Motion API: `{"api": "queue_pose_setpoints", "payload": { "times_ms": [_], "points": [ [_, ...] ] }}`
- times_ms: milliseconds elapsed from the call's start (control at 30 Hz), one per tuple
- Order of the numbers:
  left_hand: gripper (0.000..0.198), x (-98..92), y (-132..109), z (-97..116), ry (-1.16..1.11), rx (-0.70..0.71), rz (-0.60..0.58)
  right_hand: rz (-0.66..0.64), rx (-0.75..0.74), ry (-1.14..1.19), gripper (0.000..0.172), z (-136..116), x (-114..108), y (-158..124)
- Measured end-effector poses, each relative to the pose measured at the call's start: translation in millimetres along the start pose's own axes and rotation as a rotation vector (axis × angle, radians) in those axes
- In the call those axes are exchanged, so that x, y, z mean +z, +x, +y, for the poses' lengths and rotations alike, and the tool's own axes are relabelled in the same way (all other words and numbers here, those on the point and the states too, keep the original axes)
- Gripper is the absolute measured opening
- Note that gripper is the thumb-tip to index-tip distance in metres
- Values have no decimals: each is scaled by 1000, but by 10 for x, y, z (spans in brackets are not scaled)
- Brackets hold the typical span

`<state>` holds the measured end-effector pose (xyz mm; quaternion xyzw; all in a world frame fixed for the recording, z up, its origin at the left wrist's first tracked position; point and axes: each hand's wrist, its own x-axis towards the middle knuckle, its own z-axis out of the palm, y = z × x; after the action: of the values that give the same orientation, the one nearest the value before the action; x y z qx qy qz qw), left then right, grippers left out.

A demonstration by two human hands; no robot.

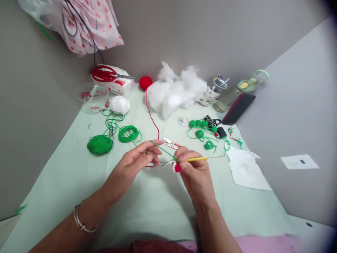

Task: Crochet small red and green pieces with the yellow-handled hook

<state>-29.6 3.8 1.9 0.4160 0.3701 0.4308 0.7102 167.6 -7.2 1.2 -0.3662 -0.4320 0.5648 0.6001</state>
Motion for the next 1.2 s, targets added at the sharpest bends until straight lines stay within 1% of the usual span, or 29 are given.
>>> {"api": "queue_pose_setpoints", "payload": {
  "times_ms": [100, 267, 500, 567, 667, 767, 867, 1000, 1100, 1200],
  "points": [
    [31, 45, -2, -23, -15, -24, -15, 11, -11, -30, 8, 13, -6, -9],
    [36, 107, 15, -52, -63, -57, -79, 23, -33, -46, 5, 26, -14, -20],
    [48, 137, 10, -46, -95, -111, -46, 0, -92, -86, 7, 37, -20, -32],
    [50, 128, 0, -50, -88, -98, -32, 1, -95, -105, 6, 44, -28, -37],
    [46, 117, -14, -58, -43, -48, -1, 16, -104, -128, 5, 55, -40, -41],
    [46, 120, -20, -55, -32, -39, -12, 29, -111, -147, 4, 62, -44, -42],
    [52, 146, -16, -45, -60, -68, -27, 27, -115, -162, 4, 63, -38, -44],
    [55, 174, -13, -50, -103, -76, -20, 14, -137, -164, 8, 66, -35, -53],
    [54, 136, -27, -48, -98, -78, -66, 29, -144, -194, 9, 69, -45, -61],
    [51, 45, -52, -3, -28, -65, -141, 39, -153, -227, 8, 70, -53, -70]
  ]
}}
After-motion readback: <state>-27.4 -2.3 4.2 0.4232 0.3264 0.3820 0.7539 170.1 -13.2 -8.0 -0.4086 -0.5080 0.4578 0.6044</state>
